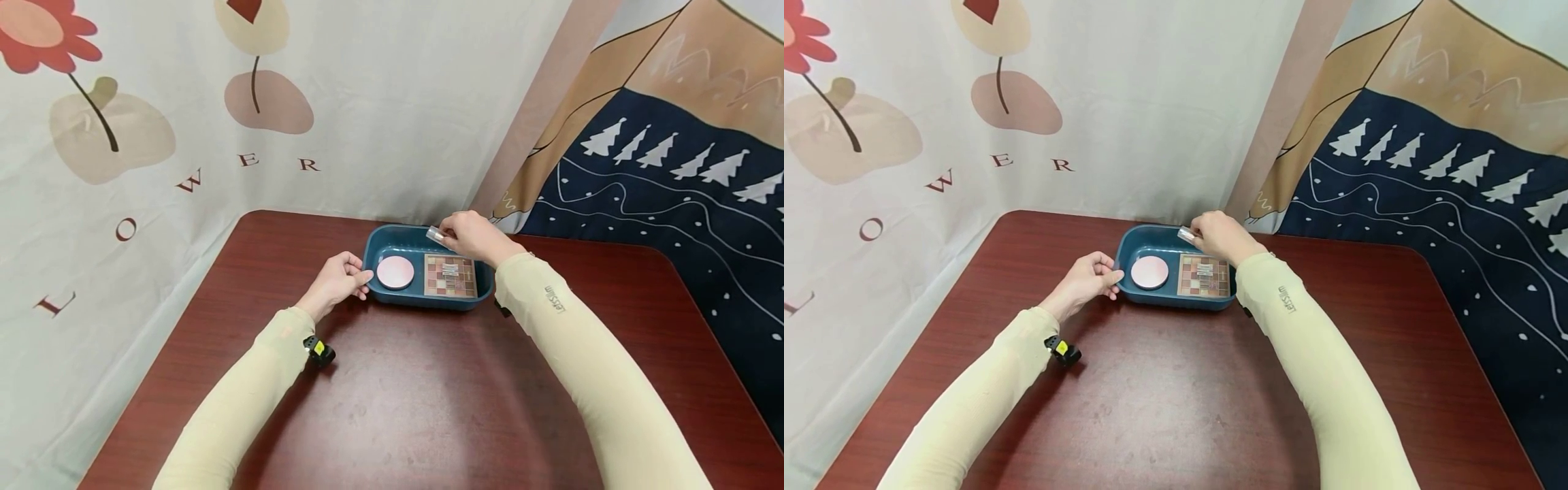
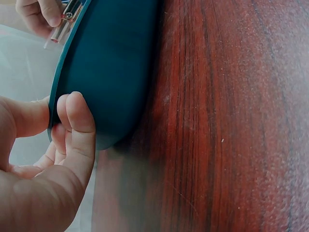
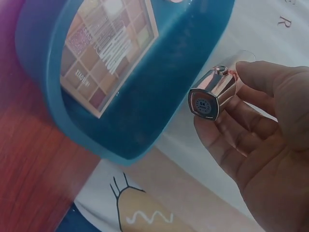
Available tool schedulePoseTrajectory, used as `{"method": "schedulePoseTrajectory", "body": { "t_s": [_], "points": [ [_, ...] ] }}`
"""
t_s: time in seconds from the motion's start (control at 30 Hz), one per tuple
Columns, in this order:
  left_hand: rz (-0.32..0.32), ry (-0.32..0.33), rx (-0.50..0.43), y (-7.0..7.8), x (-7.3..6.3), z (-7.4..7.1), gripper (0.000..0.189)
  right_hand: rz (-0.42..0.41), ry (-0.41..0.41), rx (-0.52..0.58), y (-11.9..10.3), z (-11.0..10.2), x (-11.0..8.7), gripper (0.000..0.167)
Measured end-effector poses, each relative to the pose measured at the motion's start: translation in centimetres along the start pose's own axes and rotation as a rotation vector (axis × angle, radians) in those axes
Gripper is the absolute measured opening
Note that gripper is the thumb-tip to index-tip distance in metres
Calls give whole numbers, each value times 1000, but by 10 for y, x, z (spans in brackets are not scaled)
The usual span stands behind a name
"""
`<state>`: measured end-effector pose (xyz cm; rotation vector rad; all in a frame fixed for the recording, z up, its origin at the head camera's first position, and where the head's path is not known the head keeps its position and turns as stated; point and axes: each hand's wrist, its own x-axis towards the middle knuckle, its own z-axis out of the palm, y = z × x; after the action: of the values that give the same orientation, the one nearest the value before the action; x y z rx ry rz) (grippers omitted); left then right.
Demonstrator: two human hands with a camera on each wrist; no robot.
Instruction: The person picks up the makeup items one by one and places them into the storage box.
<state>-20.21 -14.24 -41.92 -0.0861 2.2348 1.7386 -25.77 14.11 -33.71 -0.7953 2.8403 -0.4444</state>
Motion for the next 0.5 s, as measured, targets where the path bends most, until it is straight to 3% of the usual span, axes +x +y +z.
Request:
{"method": "schedulePoseTrajectory", "body": {
  "t_s": [0.2,0.5],
  "points": [
    [-3,-4,-3,1,-1,1,28,15,-46,-29,-6,6,6,19],
    [-5,-2,-8,1,-2,0,27,-38,-48,-63,-17,12,18,11]
  ]
}}
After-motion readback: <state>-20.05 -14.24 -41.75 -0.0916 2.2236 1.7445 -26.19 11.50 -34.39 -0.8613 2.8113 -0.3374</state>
